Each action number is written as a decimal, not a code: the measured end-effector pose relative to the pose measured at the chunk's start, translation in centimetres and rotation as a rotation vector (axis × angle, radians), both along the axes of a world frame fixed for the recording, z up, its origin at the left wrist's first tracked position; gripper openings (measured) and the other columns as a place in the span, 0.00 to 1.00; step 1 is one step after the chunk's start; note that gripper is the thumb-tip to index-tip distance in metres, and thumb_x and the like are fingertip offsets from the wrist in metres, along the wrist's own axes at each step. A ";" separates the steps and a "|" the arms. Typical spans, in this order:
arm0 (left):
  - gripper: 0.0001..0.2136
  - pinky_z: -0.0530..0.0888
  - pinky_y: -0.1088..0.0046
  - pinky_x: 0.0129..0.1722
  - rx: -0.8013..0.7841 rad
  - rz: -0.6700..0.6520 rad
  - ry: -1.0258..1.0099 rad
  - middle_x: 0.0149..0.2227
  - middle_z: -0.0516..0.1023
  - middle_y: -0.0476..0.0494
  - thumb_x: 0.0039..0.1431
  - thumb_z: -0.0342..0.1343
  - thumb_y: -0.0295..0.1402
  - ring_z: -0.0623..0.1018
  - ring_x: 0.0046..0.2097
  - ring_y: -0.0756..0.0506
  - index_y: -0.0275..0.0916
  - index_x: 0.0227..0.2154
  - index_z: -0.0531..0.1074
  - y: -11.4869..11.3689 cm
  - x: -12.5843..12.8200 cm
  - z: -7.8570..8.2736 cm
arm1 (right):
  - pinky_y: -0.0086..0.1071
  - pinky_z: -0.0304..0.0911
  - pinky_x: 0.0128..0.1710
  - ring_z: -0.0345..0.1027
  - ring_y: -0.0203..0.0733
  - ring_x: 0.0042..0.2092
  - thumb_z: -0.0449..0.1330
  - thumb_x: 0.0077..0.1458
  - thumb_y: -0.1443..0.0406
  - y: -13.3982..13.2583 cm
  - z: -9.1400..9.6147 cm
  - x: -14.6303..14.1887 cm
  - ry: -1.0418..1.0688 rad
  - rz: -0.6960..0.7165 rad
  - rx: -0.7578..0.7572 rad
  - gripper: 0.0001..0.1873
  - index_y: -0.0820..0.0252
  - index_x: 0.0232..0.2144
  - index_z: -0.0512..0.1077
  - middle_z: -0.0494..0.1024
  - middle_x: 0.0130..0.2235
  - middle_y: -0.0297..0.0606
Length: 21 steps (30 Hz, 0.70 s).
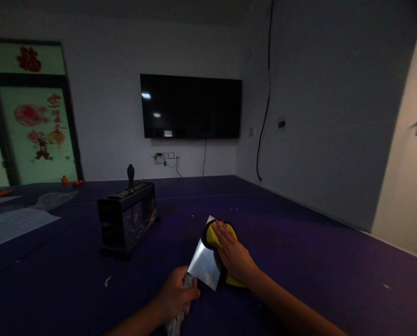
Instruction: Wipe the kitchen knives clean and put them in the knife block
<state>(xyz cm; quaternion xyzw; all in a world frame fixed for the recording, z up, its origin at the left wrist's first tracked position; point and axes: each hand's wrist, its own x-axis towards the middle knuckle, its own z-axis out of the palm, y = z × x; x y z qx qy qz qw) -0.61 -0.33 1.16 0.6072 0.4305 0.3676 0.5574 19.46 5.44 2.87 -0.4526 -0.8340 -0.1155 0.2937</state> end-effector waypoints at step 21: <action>0.12 0.55 0.81 0.08 -0.009 0.153 -0.120 0.09 0.59 0.59 0.37 0.55 0.38 0.55 0.09 0.56 0.39 0.23 0.59 0.5 -0.1 -0.2 | 0.45 0.43 0.58 0.34 0.43 0.61 0.45 0.51 0.72 0.0 -0.8 -0.1 0.010 0.055 -0.008 0.31 0.64 0.59 0.46 0.47 0.61 0.43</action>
